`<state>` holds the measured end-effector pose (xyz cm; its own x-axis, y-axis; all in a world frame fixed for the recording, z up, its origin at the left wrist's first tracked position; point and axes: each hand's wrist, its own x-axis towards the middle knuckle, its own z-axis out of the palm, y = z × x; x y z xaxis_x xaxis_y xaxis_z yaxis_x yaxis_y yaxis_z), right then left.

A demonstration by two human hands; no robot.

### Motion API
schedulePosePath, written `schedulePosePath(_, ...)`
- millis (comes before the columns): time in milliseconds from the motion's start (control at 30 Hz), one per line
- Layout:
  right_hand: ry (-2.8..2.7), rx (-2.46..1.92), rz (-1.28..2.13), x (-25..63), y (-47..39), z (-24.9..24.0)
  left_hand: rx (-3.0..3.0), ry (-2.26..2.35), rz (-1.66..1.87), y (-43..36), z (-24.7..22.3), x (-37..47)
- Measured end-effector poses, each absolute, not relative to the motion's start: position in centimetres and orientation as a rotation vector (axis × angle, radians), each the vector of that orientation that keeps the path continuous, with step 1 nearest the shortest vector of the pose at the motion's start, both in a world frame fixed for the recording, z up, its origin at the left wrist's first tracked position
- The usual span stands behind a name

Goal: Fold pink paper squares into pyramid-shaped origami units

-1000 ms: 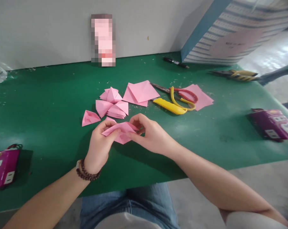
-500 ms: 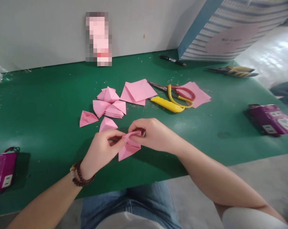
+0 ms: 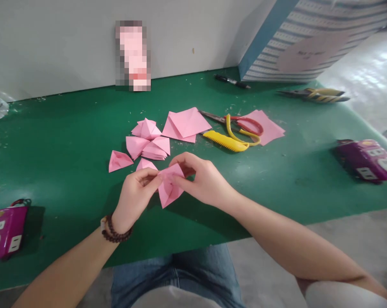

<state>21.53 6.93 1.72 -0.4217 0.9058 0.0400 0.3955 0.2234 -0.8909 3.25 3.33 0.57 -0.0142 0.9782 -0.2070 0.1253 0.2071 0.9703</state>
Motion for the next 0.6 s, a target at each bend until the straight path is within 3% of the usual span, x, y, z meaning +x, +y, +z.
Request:
schedulePosePath(267,-1.827,-1.113,1.212,21.7,7.3,1.6,0.866,1.242,1.033,3.3,1.4,3.7)
schedulePosePath(600,-1.559,-1.007,1.523,21.6,7.9,1.5,0.874,1.294,1.068,3.3,1.6,3.5)
